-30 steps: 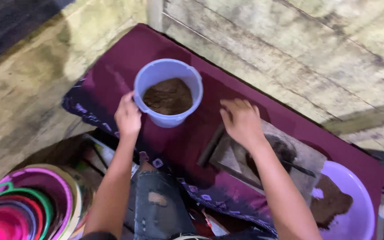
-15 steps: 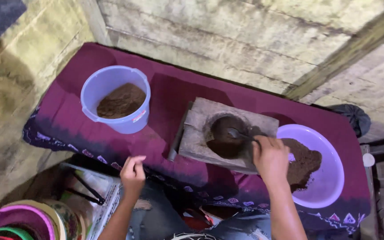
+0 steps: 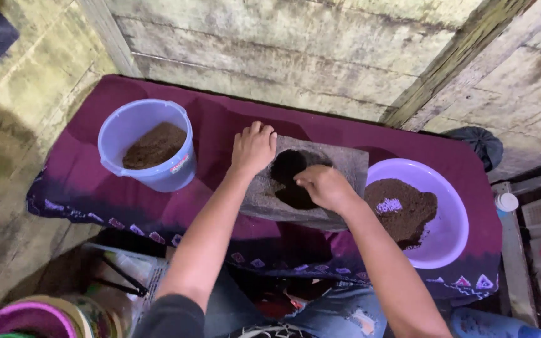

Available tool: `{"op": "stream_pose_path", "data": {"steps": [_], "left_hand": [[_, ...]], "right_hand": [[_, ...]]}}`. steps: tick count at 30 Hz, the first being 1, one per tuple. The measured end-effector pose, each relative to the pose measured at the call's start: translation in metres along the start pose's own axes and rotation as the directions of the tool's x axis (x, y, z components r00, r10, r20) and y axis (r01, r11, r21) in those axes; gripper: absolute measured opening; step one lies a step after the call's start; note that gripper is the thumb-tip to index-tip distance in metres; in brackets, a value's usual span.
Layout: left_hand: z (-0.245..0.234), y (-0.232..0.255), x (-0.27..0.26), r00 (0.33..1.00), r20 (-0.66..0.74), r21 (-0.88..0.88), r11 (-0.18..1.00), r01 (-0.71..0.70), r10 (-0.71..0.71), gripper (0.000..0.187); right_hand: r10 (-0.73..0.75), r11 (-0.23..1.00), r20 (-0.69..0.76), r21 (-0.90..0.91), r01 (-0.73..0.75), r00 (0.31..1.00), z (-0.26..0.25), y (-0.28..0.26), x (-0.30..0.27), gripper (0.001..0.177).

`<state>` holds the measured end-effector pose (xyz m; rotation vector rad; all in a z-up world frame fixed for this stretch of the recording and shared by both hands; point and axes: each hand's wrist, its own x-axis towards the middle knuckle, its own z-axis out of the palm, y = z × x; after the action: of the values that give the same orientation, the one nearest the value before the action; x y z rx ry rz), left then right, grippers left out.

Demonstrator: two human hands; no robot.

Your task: A person transfers a brown powder from a plastic bucket into a stone mortar using a spoon, then uses a stone pestle to grind the substance.

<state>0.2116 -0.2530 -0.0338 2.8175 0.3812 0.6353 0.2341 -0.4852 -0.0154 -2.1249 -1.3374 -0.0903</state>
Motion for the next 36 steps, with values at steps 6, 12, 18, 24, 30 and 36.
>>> {"op": "stream_pose_path", "data": {"steps": [6,12,18,24,30,36], "left_hand": [[0.006,-0.003,-0.002,0.999,-0.034,0.005,0.999,-0.043,0.043,0.035],[-0.004,-0.002,0.001,0.999,0.045,-0.070,0.997,-0.016,0.019,0.034],[-0.033,0.001,-0.002,0.994,0.050,-0.442,0.890,0.113,-0.101,0.025],[-0.023,-0.007,-0.006,0.999,-0.004,-0.383,0.922,0.046,-0.051,0.022],[-0.037,-0.035,-0.027,0.948,0.088,-0.817,0.523,0.244,-0.306,0.035],[0.005,-0.082,-0.148,0.944,-0.078,-0.405,0.876,0.263,-0.320,0.019]], "right_hand": [[-0.011,0.965,-0.064,-0.261,-0.006,0.998,-0.033,0.026,-0.010,0.018],[0.193,0.882,-0.171,-0.401,-0.248,0.966,-0.012,-0.010,-0.023,0.017],[0.303,0.858,-0.169,-0.379,-0.346,0.938,-0.007,-0.031,-0.024,0.023],[0.132,0.977,-0.226,-0.135,-0.165,0.965,-0.034,-0.055,-0.006,0.013],[0.134,0.895,-0.259,-0.383,-0.229,0.957,-0.021,0.002,-0.013,0.020],[0.116,0.848,-0.559,-0.375,-0.375,0.821,-0.026,-0.008,-0.013,0.041]]}}
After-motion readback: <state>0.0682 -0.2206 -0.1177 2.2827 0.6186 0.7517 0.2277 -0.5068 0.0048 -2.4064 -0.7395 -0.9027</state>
